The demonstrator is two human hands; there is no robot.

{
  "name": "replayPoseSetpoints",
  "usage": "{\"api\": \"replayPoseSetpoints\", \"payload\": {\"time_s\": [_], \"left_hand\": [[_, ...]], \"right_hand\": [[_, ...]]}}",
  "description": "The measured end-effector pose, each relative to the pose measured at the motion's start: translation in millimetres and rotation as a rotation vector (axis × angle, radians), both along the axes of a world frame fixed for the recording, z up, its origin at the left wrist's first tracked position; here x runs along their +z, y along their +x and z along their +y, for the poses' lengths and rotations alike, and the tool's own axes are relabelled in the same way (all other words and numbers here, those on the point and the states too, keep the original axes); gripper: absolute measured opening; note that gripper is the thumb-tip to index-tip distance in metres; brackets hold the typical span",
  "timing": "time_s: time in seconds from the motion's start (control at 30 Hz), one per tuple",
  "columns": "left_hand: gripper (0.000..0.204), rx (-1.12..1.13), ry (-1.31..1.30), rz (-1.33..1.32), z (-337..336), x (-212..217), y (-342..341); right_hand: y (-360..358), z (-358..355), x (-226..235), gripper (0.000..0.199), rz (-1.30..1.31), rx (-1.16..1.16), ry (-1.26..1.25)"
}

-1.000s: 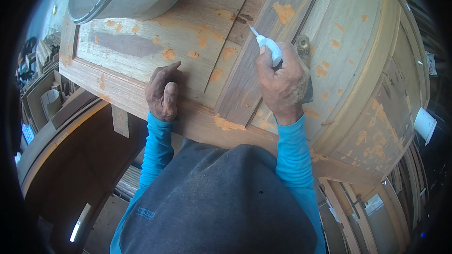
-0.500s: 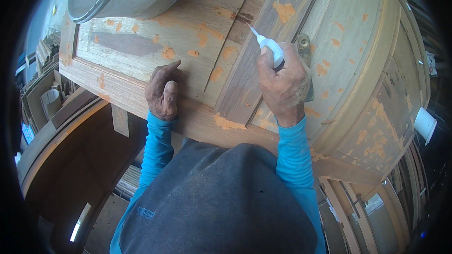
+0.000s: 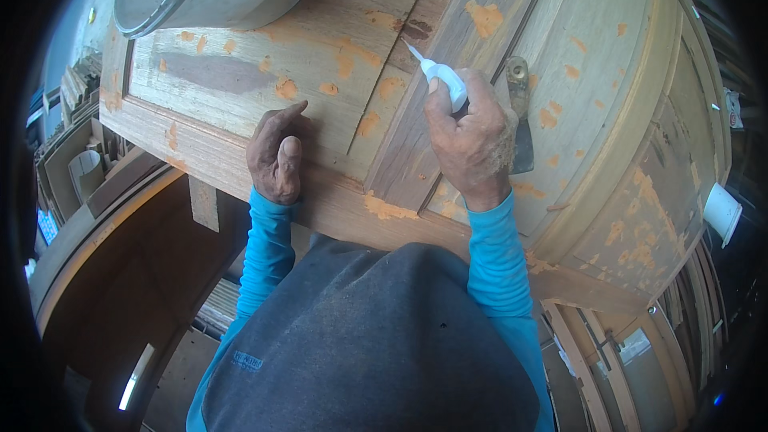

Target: The person applies wood filler to gaps in a large wooden door using a small spatula and a tube of filler, سپس smoothing it by hand and later using a power planer to smooth the edges of the wood.

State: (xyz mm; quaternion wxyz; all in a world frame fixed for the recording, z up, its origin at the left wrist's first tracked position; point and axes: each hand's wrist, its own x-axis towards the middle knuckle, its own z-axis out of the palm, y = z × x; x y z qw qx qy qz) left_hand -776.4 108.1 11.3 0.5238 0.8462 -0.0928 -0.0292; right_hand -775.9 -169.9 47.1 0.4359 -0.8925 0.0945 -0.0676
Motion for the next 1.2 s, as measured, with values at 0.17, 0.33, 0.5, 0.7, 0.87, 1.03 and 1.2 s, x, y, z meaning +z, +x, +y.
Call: {"api": "replayPoseSetpoints", "payload": {"time_s": [0.17, 0.33, 0.5, 0.7, 0.87, 1.03, 1.2], "left_hand": [[0.059, 0.005, -0.002, -0.001, 0, -1, 0], [0.065, 0.005, 0.042, 0.016, -2, 2, -1], [0.062, 0.004, 0.029, -0.001, -1, 0, 0], [0.060, 0.003, 0.018, 0.004, 0, 0, 0], [0.060, 0.002, 0.010, -0.017, 0, -1, 0], [0.060, 0.003, 0.015, -0.008, 0, -2, 0], [0.059, -0.003, 0.016, -0.016, 1, -2, 0]], "right_hand": [[0, -1, 1, 0.015, 0.020, 0.002, 0.002], [-1, -1, 6, 0.015, 0.030, -0.018, -0.015], [-4, -2, 4, 0.016, 0.048, -0.025, 0.008], [-4, -3, 3, 0.016, 0.050, -0.014, -0.002], [-5, -5, 5, 0.016, 0.041, -0.011, -0.024], [-6, -4, 9, 0.016, 0.072, -0.028, 0.001], [-7, -5, 10, 0.016, 0.072, -0.022, -0.024]]}}
